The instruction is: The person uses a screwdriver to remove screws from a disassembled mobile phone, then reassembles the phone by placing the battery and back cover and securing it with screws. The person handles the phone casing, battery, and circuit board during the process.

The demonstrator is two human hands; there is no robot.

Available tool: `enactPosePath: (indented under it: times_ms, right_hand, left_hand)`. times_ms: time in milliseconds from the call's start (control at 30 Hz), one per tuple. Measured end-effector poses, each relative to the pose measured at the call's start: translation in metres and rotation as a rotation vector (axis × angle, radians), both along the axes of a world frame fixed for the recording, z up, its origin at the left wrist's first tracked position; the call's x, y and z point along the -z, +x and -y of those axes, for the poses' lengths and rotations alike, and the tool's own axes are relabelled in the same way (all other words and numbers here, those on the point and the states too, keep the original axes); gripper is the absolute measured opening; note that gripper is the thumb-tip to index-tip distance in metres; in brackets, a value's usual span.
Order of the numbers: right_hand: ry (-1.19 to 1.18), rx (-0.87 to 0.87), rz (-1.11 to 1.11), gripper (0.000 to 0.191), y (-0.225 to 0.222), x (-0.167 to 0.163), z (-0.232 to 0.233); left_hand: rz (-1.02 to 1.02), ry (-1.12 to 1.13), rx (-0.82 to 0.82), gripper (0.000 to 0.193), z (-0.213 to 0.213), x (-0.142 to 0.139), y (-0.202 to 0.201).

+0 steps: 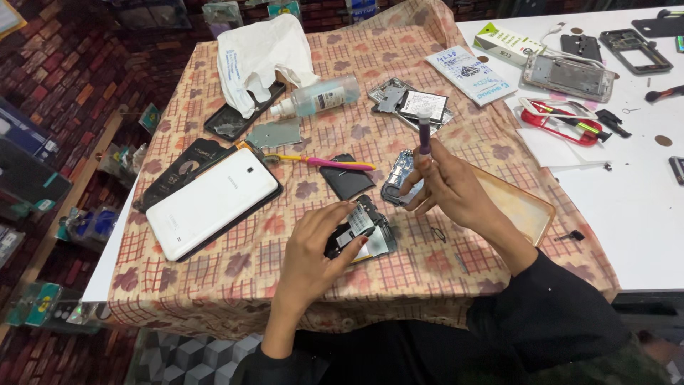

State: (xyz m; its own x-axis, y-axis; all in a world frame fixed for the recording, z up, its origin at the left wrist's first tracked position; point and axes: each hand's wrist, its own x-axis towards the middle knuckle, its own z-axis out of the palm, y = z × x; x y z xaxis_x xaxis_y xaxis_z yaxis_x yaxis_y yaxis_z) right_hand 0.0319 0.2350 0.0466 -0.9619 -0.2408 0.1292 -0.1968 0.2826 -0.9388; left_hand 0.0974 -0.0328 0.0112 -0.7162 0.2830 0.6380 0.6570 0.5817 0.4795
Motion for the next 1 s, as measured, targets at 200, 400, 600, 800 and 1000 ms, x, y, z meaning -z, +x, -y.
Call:
enactPosePath:
  times_ms: [200, 400, 600, 800, 1000]
  right_hand:
    - [-0.027, -0.019, -0.226, 0.031, -0.002, 0.003, -0.001]
    - [0.769, 0.058, -0.327, 0.043, -0.005, 0.009, -0.009]
    - [0.901, 0.076, -0.390, 0.047, -0.011, 0.015, -0.008]
    - [0.818, 0.095, -0.559, 0.031, -0.010, 0.016, -0.003]
    - [0.454, 0.217, -0.544, 0.027, -0.015, 0.013, -0.009]
  left_hand:
    - [0.000, -0.039, 0.008, 0.053, 0.000, 0.002, 0.000]
    - [-0.008, -0.021, -0.088, 0.052, 0.002, 0.005, -0.004]
    - [0.067, 0.069, -0.099, 0.048, 0.006, 0.002, 0.000]
    - [0.048, 0.086, -0.086, 0.047, 0.007, 0.000, 0.002]
    - [0.037, 0.074, -0.040, 0.041, 0.008, 0.003, 0.002]
